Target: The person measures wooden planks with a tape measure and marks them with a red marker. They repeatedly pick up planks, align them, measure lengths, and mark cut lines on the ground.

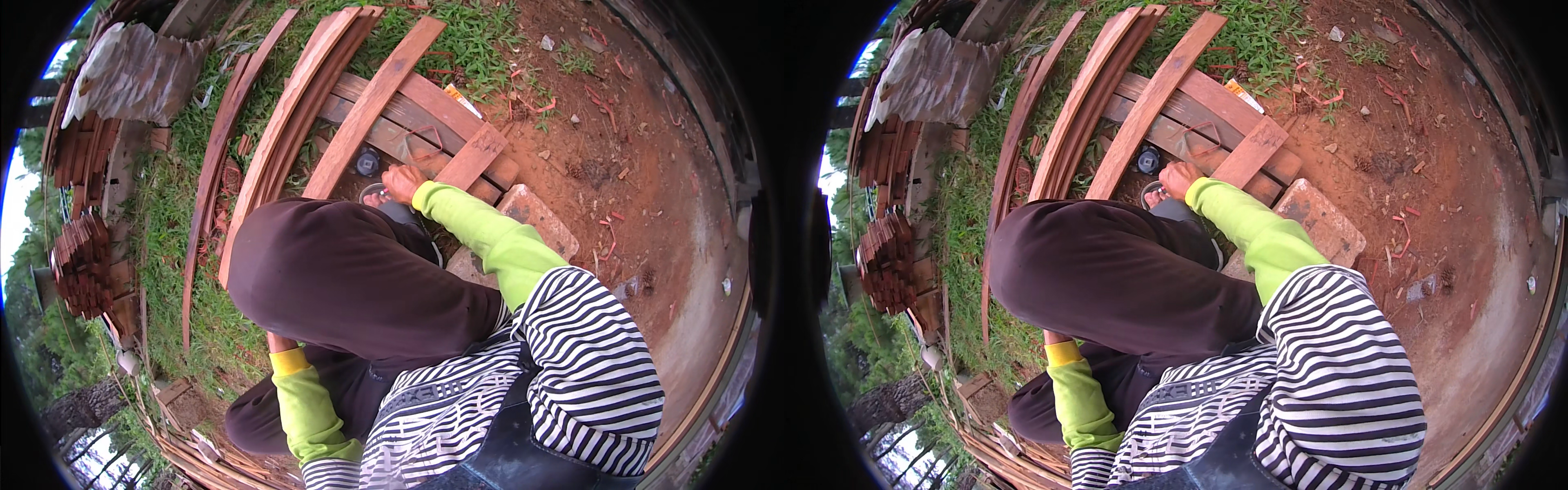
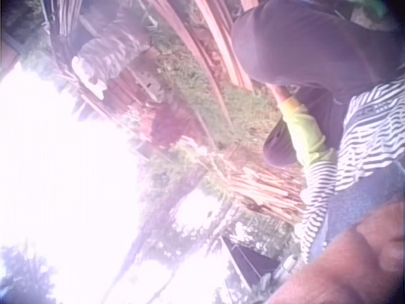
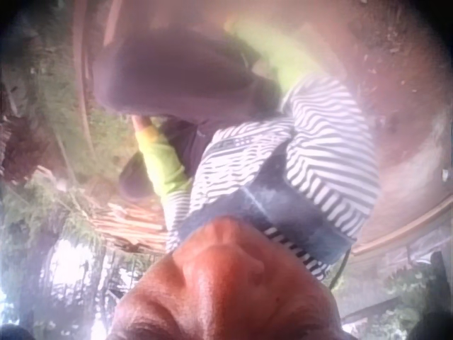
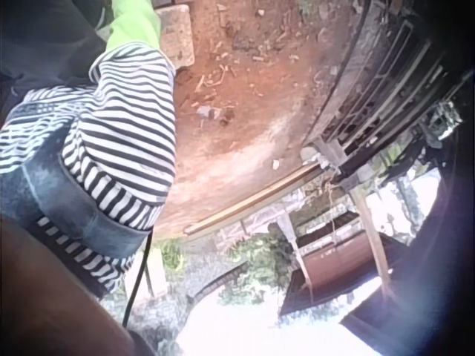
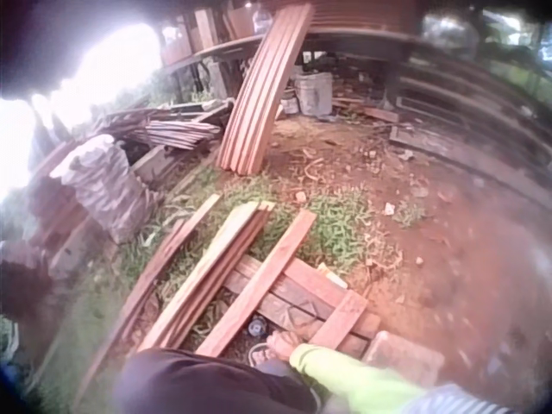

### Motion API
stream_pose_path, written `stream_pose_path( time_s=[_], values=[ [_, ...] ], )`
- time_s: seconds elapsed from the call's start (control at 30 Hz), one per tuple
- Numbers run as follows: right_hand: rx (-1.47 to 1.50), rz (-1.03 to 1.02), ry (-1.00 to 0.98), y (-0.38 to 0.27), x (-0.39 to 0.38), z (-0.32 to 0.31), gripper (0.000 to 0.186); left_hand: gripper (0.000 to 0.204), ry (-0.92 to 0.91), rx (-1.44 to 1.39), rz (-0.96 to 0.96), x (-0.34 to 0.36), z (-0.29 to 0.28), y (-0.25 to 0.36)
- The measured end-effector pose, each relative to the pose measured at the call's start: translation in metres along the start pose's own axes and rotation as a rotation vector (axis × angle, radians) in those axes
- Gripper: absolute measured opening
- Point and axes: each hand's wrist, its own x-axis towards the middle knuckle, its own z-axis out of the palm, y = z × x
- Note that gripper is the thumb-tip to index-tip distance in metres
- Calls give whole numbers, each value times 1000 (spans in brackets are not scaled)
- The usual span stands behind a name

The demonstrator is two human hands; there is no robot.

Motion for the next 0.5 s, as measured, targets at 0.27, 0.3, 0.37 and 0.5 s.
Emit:
stream_pose_path(
  time_s=[0.27, 0.3, 0.37, 0.5],
  values=[
    [808, -74, 378, -20, -11, -118, 24, 36, -31, 127, 24, 7, -9, -21],
    [805, -89, 376, -16, -26, -144, 24, 36, -31, 155, 38, 8, -14, -24],
    [799, -135, 341, 5, -76, -188, 25, 36, -51, 220, 74, 18, -11, -28],
    [872, -178, 204, 20, -188, -265, 37, 35, -88, 383, 196, 33, -11, -21]
  ],
)
